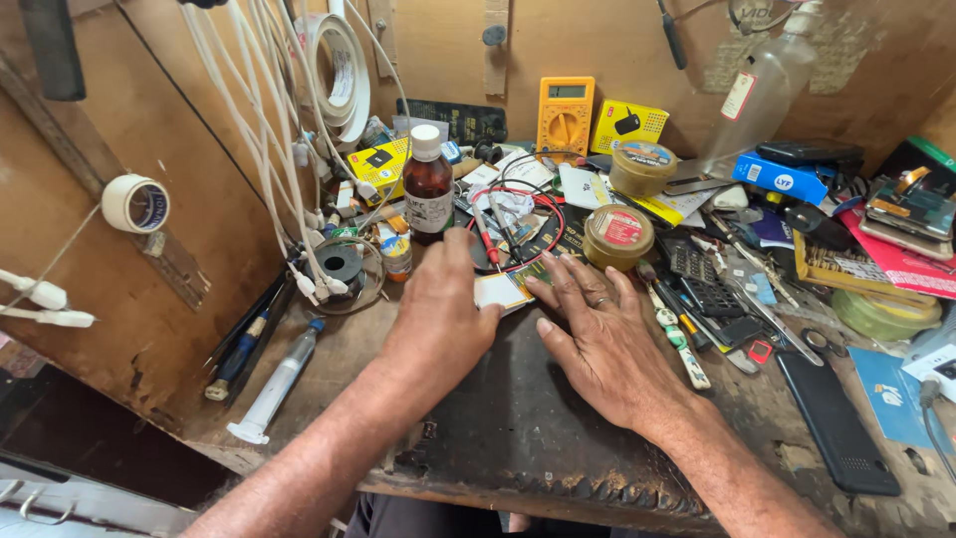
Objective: The person uses a soldering iron on a small circuit board, then assembles a mobile phone by inserting a battery and keypad into the casing. The person then uses a screwdriver to secure the back cover of the phone.
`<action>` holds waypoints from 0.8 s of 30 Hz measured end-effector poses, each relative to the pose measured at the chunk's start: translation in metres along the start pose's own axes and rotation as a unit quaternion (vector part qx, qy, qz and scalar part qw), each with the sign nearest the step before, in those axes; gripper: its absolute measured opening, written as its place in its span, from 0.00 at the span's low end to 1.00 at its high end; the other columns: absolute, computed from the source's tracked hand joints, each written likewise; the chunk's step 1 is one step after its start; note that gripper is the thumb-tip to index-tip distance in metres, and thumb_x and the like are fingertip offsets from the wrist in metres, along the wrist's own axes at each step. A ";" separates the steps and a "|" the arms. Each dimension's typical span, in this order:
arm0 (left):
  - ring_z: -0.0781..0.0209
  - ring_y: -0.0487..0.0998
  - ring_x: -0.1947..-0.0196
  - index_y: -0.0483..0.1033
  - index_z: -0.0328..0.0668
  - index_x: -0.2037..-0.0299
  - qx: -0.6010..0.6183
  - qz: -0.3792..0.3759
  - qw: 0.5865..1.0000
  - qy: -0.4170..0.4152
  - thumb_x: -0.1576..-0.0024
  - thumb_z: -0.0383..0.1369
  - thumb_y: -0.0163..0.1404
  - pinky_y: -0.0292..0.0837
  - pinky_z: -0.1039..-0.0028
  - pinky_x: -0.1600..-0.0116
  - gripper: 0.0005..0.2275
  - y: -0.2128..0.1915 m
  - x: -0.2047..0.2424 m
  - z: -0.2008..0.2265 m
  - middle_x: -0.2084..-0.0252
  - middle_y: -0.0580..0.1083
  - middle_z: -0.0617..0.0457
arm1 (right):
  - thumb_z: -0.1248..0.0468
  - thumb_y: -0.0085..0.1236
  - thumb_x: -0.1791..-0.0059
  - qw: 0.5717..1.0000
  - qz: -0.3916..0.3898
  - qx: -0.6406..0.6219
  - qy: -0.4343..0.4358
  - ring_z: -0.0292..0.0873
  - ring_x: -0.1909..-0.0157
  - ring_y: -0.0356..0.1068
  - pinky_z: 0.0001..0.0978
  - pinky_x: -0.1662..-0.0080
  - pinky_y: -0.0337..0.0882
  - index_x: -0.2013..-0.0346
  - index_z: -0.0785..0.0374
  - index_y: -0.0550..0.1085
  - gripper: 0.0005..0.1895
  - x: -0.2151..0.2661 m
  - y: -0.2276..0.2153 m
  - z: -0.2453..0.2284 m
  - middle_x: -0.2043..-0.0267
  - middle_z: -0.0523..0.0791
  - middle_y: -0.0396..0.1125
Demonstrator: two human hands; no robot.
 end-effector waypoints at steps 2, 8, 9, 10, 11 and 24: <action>0.38 0.77 0.57 0.66 0.30 0.47 0.055 -0.009 0.998 -0.044 0.56 0.25 0.62 0.73 0.55 0.53 0.26 0.002 -0.007 -0.002 0.57 0.73 0.36 | 0.51 0.37 0.43 1.000 0.000 -0.003 -0.001 0.51 0.23 0.45 0.56 0.30 0.41 0.30 0.59 0.62 0.29 0.001 0.000 0.001 0.24 0.54 0.49; 0.55 0.81 0.60 0.67 0.31 0.45 0.194 0.018 0.978 -0.078 0.55 0.24 0.62 0.81 0.68 0.57 0.26 0.021 -0.013 0.004 0.55 0.75 0.43 | 0.52 0.39 0.44 0.999 -0.004 -0.026 0.019 0.52 0.23 0.45 0.55 0.30 0.41 0.29 0.63 0.57 0.31 0.000 0.000 0.004 0.25 0.56 0.49; 0.57 0.82 0.60 0.66 0.31 0.43 0.225 0.030 0.971 -0.072 0.53 0.23 0.60 0.82 0.70 0.57 0.26 0.024 -0.013 0.005 0.54 0.75 0.44 | 0.52 0.40 0.44 0.999 0.000 -0.031 0.022 0.52 0.23 0.46 0.55 0.30 0.42 0.28 0.65 0.55 0.32 0.000 -0.002 0.004 0.25 0.56 0.49; 0.57 0.82 0.59 0.66 0.31 0.43 0.220 0.036 0.973 -0.064 0.53 0.23 0.61 0.81 0.70 0.57 0.26 0.025 -0.012 0.004 0.54 0.75 0.44 | 0.53 0.41 0.44 0.999 0.004 -0.037 0.025 0.52 0.24 0.47 0.55 0.30 0.43 0.28 0.66 0.53 0.34 0.000 -0.002 0.003 0.26 0.56 0.50; 0.57 0.82 0.59 0.66 0.31 0.42 0.216 0.041 0.974 -0.056 0.52 0.23 0.61 0.81 0.70 0.57 0.27 0.027 -0.011 0.004 0.54 0.75 0.44 | 0.53 0.42 0.45 0.999 0.007 -0.042 0.029 0.53 0.24 0.47 0.54 0.30 0.43 0.27 0.68 0.51 0.35 0.001 -0.003 0.003 0.26 0.56 0.51; 0.50 0.81 0.53 0.63 0.34 0.39 0.191 0.061 0.979 -0.026 0.50 0.25 0.61 0.78 0.64 0.49 0.28 0.039 -0.009 0.001 0.53 0.76 0.42 | 0.59 0.44 0.46 0.992 0.004 -0.116 0.041 0.49 0.22 0.47 0.54 0.28 0.39 0.26 0.68 0.46 0.37 0.003 -0.009 0.003 0.35 0.42 0.68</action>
Point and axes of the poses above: each hand's wrist, its own x-axis away from the middle knuckle, its own y-axis out of the palm, z = x × y, the point moved 4 cm from there along -x, towards the middle knuckle
